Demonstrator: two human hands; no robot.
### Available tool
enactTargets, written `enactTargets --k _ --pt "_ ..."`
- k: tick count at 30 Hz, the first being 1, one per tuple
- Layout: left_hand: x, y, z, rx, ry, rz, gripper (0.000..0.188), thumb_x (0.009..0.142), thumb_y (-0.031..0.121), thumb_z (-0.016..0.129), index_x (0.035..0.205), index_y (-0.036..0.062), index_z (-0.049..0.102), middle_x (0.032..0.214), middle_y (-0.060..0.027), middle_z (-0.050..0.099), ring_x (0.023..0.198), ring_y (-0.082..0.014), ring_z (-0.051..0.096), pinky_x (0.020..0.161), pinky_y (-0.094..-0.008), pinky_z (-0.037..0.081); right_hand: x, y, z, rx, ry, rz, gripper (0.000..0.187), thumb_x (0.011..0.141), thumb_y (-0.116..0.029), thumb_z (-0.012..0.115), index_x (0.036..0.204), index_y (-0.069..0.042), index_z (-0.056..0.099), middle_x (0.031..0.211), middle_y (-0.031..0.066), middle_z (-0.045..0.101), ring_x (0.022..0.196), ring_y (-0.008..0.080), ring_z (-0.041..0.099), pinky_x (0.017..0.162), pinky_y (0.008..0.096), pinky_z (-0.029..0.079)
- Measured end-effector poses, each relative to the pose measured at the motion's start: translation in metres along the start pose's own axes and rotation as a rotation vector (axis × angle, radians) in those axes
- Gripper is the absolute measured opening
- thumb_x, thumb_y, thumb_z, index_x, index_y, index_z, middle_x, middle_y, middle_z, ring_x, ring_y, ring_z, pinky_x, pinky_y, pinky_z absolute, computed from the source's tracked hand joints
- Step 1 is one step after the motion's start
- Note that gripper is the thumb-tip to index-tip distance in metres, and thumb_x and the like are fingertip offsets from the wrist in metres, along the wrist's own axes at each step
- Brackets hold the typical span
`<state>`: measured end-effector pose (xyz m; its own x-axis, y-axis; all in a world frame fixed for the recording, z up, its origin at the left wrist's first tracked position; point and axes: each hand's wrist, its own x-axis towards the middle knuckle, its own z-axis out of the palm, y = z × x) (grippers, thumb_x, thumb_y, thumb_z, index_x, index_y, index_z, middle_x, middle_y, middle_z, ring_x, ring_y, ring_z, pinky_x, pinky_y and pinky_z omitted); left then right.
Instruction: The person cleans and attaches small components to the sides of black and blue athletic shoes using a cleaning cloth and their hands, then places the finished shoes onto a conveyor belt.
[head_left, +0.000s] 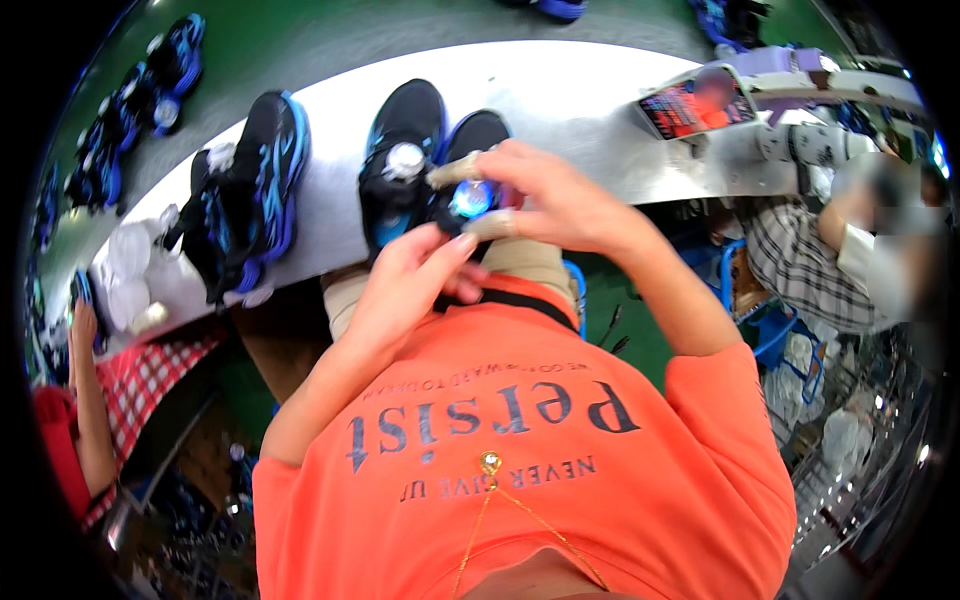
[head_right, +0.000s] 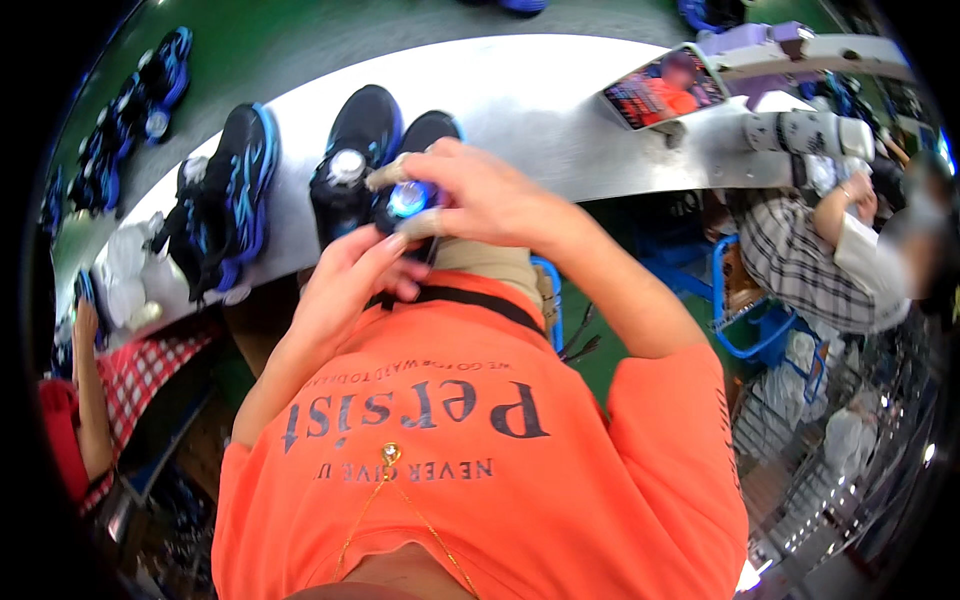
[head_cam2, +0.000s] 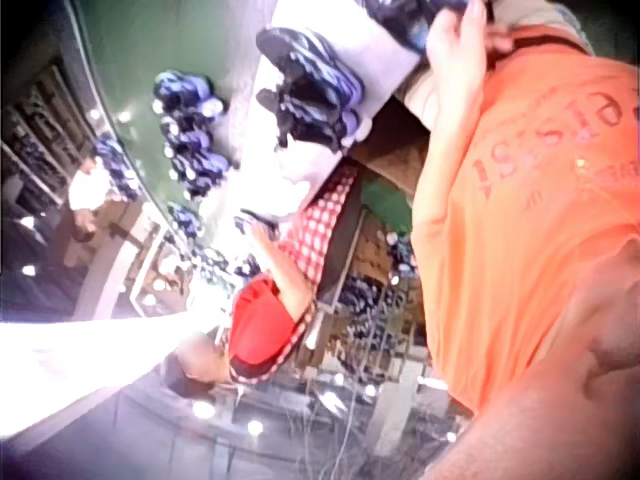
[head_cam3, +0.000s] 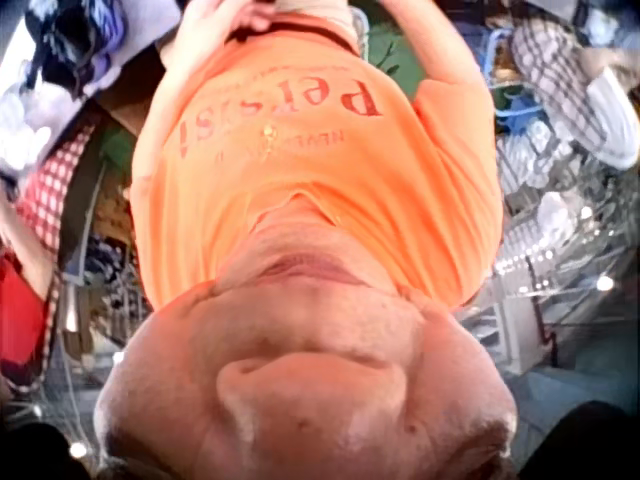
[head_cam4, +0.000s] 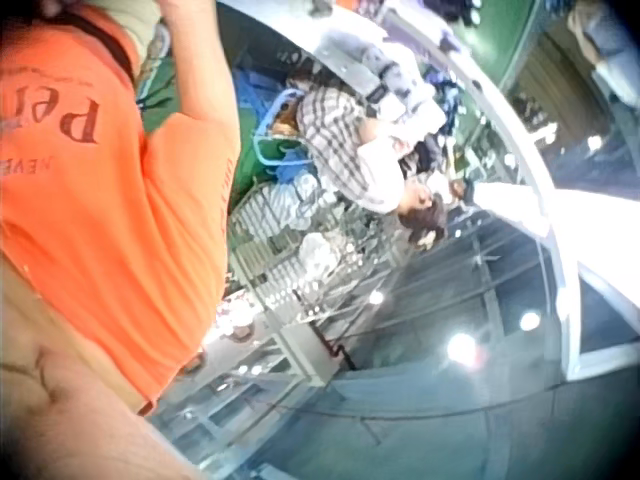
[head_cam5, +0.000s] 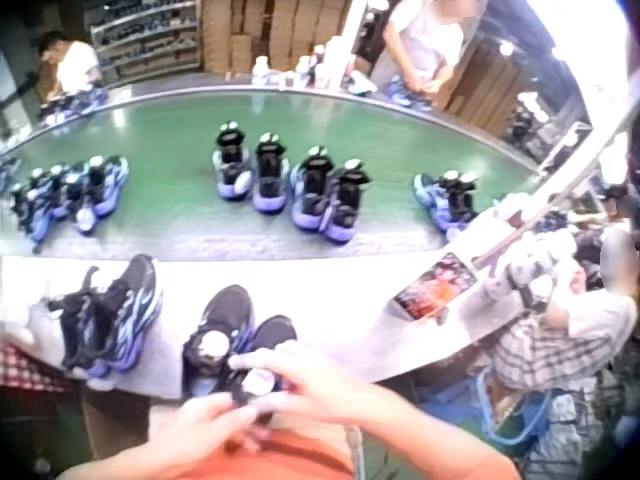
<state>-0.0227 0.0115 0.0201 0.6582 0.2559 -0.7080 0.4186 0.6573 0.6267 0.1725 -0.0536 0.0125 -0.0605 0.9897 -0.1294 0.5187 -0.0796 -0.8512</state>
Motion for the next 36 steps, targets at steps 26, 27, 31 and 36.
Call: enactTargets --k 26,27,31,36 --pt "0.012 -0.023 0.017 -0.379 0.083 0.089 0.022 0.095 0.010 0.046 0.104 -0.0074 0.057 0.101 -0.0134 0.063 0.094 -0.0210 0.064 0.081 -0.0298 0.053 -0.009 0.008 0.026 -0.052 0.208 0.052 0.032 0.077 -0.010 0.069 0.108 -0.011 0.065 0.079 0.0052 0.052 0.066 0.0153 0.051 0.060 0.0266 0.043" --pt "0.011 -0.022 0.017 -0.360 0.073 0.079 0.023 0.095 0.010 0.046 0.105 -0.0074 0.057 0.101 -0.0136 0.063 0.094 -0.0211 0.064 0.080 -0.0299 0.053 -0.008 0.009 0.025 -0.042 0.197 0.046 0.032 0.076 -0.010 0.069 0.108 -0.011 0.065 0.079 0.0053 0.052 0.066 0.0154 0.051 0.060 0.0266 0.043" --pt "0.009 -0.019 0.011 -0.327 0.038 0.030 0.025 0.096 0.012 0.045 0.108 -0.0075 0.056 0.102 -0.0144 0.062 0.093 -0.0215 0.064 0.080 -0.0301 0.053 -0.003 0.010 0.008 -0.012 0.096 -0.046 0.031 0.076 -0.012 0.070 0.107 -0.011 0.065 0.079 0.0059 0.053 0.064 0.0154 0.051 0.059 0.0267 0.044" --pt "0.012 -0.025 0.023 -0.359 0.070 0.104 0.028 0.097 0.014 0.045 0.110 -0.0078 0.055 0.102 -0.0151 0.062 0.090 -0.0220 0.065 0.080 -0.0304 0.053 -0.005 0.011 0.017 -0.028 0.153 -0.044 0.027 0.074 -0.014 0.069 0.101 -0.012 0.064 0.078 0.0094 0.050 0.066 0.0262 0.053 0.060 0.0338 0.045"
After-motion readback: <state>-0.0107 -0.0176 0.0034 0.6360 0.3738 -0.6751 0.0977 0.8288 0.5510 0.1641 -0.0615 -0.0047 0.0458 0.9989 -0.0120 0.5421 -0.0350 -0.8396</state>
